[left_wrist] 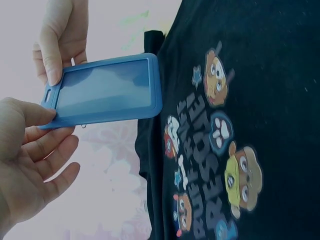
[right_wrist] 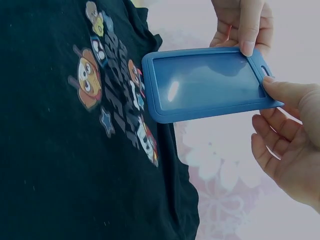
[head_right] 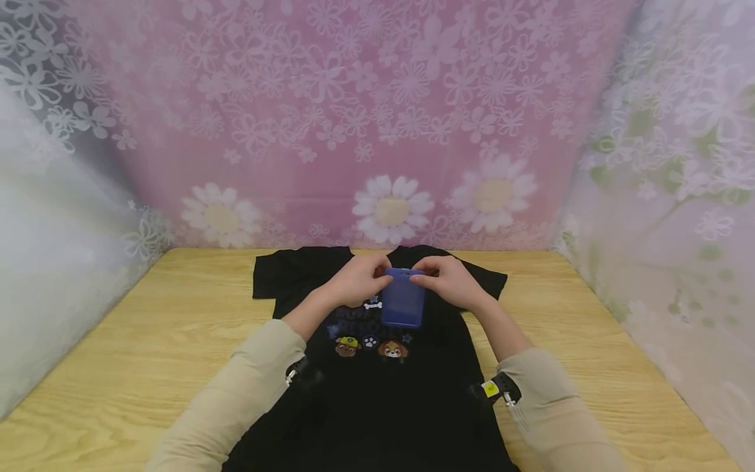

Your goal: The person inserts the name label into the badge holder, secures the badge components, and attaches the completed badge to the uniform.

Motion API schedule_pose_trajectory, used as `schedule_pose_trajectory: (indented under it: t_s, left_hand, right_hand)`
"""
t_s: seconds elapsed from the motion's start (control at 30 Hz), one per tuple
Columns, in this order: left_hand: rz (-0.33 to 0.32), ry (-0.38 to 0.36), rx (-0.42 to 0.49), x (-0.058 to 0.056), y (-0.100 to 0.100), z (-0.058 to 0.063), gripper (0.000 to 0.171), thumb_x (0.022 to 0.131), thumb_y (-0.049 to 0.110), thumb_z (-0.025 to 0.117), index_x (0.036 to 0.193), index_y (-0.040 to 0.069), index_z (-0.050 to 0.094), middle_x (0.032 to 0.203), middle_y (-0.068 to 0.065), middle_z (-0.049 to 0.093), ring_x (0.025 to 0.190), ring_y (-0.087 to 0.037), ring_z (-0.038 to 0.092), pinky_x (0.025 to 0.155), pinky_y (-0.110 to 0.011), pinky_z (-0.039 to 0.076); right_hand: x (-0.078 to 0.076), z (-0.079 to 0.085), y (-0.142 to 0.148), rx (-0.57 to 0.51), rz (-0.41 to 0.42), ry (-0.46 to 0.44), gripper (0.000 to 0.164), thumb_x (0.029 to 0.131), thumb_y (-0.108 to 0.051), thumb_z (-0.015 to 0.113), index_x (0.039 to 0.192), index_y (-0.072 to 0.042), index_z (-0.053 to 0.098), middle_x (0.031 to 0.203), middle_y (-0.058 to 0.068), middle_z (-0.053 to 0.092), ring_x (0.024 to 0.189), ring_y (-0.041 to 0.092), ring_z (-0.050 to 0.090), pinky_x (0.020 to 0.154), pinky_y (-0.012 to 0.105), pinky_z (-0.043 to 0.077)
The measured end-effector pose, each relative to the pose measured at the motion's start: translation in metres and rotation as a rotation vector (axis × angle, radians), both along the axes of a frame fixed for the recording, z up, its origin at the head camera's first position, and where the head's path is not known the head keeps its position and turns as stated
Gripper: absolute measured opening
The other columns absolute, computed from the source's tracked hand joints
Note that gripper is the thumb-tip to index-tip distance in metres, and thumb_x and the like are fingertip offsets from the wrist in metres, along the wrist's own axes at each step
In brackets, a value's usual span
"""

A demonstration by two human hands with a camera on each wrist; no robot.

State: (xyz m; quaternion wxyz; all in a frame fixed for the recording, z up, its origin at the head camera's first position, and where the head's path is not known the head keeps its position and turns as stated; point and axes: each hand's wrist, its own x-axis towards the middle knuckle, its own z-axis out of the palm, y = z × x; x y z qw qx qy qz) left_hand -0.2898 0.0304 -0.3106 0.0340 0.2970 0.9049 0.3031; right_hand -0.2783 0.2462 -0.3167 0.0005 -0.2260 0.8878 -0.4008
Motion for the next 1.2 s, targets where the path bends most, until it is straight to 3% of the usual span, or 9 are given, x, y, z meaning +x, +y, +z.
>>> schedule_pose_trajectory:
  t_s: [0.13, 0.27, 0.4, 0.6, 0.83, 1.03, 1.2]
  left_hand:
    - [0.001, -0.026, 0.001, 0.000, -0.011, -0.002, 0.018, 0.096, 0.023, 0.052, 0.108, 0.011, 0.057, 0.084, -0.002, 0.056, 0.061, -0.014, 0.051, 0.055, -0.027, 0.041]
    - [0.006, -0.103, 0.026, 0.000, -0.021, -0.004, 0.018, 0.096, 0.024, 0.051, 0.104, 0.011, 0.058, 0.082, -0.004, 0.056, 0.057, -0.016, 0.053, 0.049, -0.026, 0.046]
    - [0.009, -0.148, 0.071, -0.001, -0.030, -0.005, 0.018, 0.097, 0.025, 0.050, 0.101, 0.010, 0.059, 0.075, -0.006, 0.053, 0.056, -0.020, 0.055, 0.051, -0.029, 0.049]
    - [0.012, -0.130, 0.099, 0.002, -0.043, -0.003, 0.021, 0.097, 0.026, 0.049, 0.097, 0.009, 0.061, 0.076, -0.007, 0.056, 0.063, -0.021, 0.060, 0.058, -0.032, 0.052]
    - [0.011, -0.068, 0.097, 0.003, -0.053, -0.004, 0.021, 0.097, 0.025, 0.050, 0.097, 0.009, 0.064, 0.081, -0.002, 0.060, 0.067, -0.015, 0.059, 0.060, -0.026, 0.049]
    - [0.023, -0.020, 0.102, 0.002, -0.058, -0.007, 0.023, 0.097, 0.026, 0.049, 0.097, 0.010, 0.066, 0.078, -0.004, 0.061, 0.062, -0.017, 0.055, 0.058, -0.028, 0.046]
    - [0.034, -0.013, 0.141, 0.002, -0.061, -0.008, 0.024, 0.097, 0.025, 0.049, 0.095, 0.009, 0.066, 0.074, -0.002, 0.060, 0.061, -0.016, 0.056, 0.057, -0.027, 0.045]
  right_hand:
    - [-0.001, -0.002, -0.010, 0.011, 0.014, 0.021, 0.023, 0.091, -0.023, 0.060, 0.103, -0.005, 0.066, 0.093, 0.006, 0.061, 0.082, 0.028, 0.058, 0.073, 0.037, 0.046]
    - [-0.002, -0.005, -0.020, 0.018, 0.036, 0.058, 0.021, 0.091, -0.022, 0.061, 0.101, -0.005, 0.067, 0.090, 0.004, 0.062, 0.080, 0.025, 0.057, 0.072, 0.036, 0.046]
    - [-0.003, -0.005, -0.030, 0.009, 0.054, 0.072, 0.020, 0.090, -0.021, 0.062, 0.099, -0.005, 0.068, 0.089, 0.004, 0.062, 0.078, 0.021, 0.057, 0.071, 0.036, 0.046]
    - [-0.003, -0.004, -0.042, -0.006, 0.085, 0.072, 0.020, 0.090, -0.021, 0.062, 0.099, -0.004, 0.067, 0.084, 0.003, 0.062, 0.072, 0.024, 0.059, 0.065, 0.034, 0.048]
    - [-0.004, -0.005, -0.051, -0.027, 0.100, 0.060, 0.022, 0.090, -0.021, 0.061, 0.102, -0.003, 0.066, 0.084, 0.004, 0.062, 0.073, 0.029, 0.061, 0.066, 0.042, 0.051]
    - [-0.004, -0.007, -0.059, -0.022, 0.086, 0.050, 0.020, 0.090, -0.020, 0.062, 0.101, -0.004, 0.067, 0.086, 0.005, 0.062, 0.075, 0.031, 0.062, 0.064, 0.035, 0.052]
    - [-0.005, -0.006, -0.064, -0.015, 0.092, 0.059, 0.019, 0.090, -0.020, 0.062, 0.101, -0.005, 0.067, 0.086, 0.004, 0.062, 0.071, 0.023, 0.063, 0.064, 0.038, 0.053]
